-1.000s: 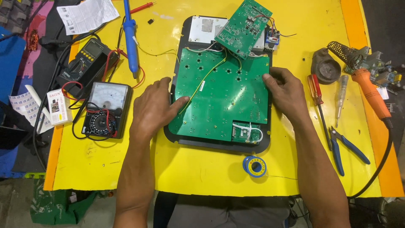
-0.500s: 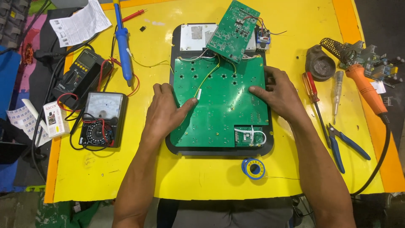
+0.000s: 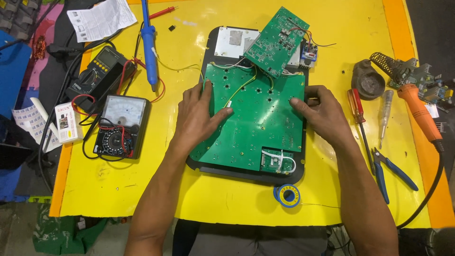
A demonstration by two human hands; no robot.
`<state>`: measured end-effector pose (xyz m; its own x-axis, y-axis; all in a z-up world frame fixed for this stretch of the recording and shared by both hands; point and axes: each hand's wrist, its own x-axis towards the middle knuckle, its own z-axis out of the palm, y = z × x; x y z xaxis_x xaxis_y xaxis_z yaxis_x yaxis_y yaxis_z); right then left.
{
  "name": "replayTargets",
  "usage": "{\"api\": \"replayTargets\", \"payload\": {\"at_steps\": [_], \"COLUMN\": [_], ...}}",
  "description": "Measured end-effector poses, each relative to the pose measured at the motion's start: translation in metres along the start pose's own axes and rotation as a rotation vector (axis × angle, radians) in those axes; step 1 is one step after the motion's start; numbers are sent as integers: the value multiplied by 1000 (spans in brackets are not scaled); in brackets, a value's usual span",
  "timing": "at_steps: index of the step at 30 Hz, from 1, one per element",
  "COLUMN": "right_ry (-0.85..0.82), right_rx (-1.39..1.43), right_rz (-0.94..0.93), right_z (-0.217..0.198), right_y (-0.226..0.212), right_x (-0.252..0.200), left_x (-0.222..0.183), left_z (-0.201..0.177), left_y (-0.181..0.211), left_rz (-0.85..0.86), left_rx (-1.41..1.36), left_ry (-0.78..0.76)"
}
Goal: Soldering components and wires onto a green circuit board while using a multimeter for testing and pliers for wire management.
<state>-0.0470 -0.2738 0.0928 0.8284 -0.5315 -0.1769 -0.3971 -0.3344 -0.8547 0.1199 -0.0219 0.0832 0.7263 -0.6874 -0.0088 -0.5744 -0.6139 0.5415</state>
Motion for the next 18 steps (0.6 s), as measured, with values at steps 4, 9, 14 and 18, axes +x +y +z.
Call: {"api": "replayTargets", "payload": {"at_steps": [4,9,14,18], "right_ry": [-19,87,200,202], "right_rx": [-130,-210,-132,-111], "right_rz": [4,-72,-218,-321], "right_z": [1,6,15,14], "right_y": [-7,8,43,48], "right_x": [-3,2,21,24], "left_x": [-2,-10,-9,-9], "left_z": [4,3,17,21], "left_y": [4,21,21,19], "left_rz": [-11,127,132,142], "left_rx": [8,76,87,43], "left_ry": [24,-43,6,62]}}
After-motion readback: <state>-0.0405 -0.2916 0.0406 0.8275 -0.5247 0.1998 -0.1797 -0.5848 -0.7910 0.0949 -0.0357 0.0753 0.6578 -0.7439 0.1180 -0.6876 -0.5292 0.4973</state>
